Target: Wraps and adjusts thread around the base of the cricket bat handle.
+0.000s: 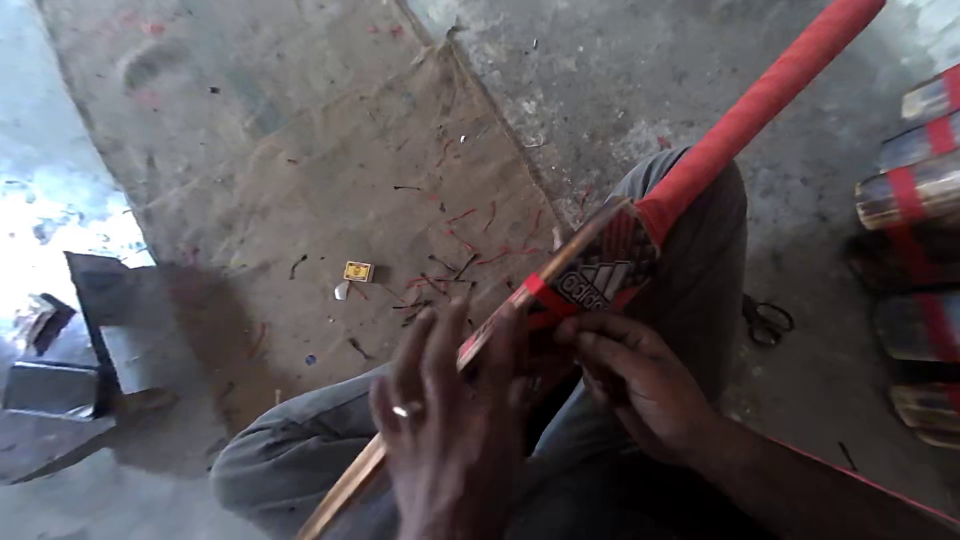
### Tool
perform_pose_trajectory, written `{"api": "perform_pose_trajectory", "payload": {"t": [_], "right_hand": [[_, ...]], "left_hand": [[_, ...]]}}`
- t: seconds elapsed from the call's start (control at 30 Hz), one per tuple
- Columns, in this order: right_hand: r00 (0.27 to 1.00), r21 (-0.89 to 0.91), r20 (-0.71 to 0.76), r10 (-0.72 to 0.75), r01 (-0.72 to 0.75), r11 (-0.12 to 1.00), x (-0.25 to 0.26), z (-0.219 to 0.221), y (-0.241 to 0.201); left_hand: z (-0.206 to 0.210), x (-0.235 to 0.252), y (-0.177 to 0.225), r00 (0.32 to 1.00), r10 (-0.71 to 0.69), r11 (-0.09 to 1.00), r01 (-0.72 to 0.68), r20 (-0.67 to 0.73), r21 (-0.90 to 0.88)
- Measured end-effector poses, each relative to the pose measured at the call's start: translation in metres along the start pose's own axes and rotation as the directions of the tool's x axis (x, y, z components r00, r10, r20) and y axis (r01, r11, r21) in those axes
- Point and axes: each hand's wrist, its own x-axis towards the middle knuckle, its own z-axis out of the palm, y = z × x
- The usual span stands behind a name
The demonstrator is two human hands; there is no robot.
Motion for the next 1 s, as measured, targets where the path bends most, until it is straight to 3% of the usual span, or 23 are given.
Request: {"api": "perform_pose_trajectory", "payload": {"t": [0.07,0.1,0.3,0.43,0.53,0.6,0.67,0.77,0.83,0.9,0.93,1.0], "right_hand": [[0.999,-0.040,-0.040,0.027,-0.029,0.999,-0.001,0.002,0.002],[0.998,-0.059,-0.050,0.040,-0.042,0.997,-0.006,-0.001,0.005],[0.989,-0.090,-0.141,0.052,-0.065,0.994,-0.043,-0.040,0.035],[0.995,-0.053,-0.095,0.032,-0.037,0.998,-0.050,-0.047,0.037],[1.000,-0.063,-0.008,-0.012,0.011,0.998,-0.049,-0.042,0.025],[0.998,-0.073,0.043,-0.043,0.046,0.996,-0.046,-0.035,0.014],[0.994,-0.075,0.081,-0.071,0.077,0.994,-0.043,-0.028,0.005],[0.989,-0.044,0.118,-0.091,0.097,0.994,-0.036,-0.023,-0.002],[0.993,-0.028,0.094,-0.077,0.080,0.996,-0.031,-0.020,-0.003],[0.997,-0.018,0.066,-0.040,0.042,0.999,-0.021,-0.016,-0.005],[0.998,-0.017,0.059,-0.029,0.030,0.999,-0.016,-0.012,-0.008],[0.998,-0.006,0.055,-0.005,0.005,1.000,-0.005,-0.002,-0.017]], "left_hand": [[0.031,-0.012,0.017,1.000,-0.025,0.980,0.027,-0.011,0.198],[0.045,-0.014,0.020,0.999,-0.030,0.976,0.032,-0.012,0.214],[0.049,-0.005,0.010,0.999,0.001,0.993,-0.006,0.035,0.118],[0.039,0.002,0.004,0.995,0.029,0.997,-0.036,0.091,0.071],[0.021,0.010,-0.004,0.980,0.073,0.994,-0.055,0.186,-0.097],[0.003,0.016,-0.011,0.939,0.102,0.959,-0.005,0.330,-0.284],[-0.015,0.023,-0.017,0.847,0.145,0.861,0.147,0.511,-0.487],[-0.027,0.031,-0.026,0.670,0.265,0.591,0.456,0.694,-0.665],[-0.021,0.036,-0.036,0.611,0.352,0.463,0.544,0.709,-0.700],[-0.015,0.042,-0.045,0.657,0.366,0.433,0.507,0.659,-0.745],[-0.019,0.041,-0.046,0.734,0.291,0.513,0.422,0.614,-0.748],[-0.031,0.032,-0.036,0.928,0.088,0.830,0.133,0.363,-0.541]]}}
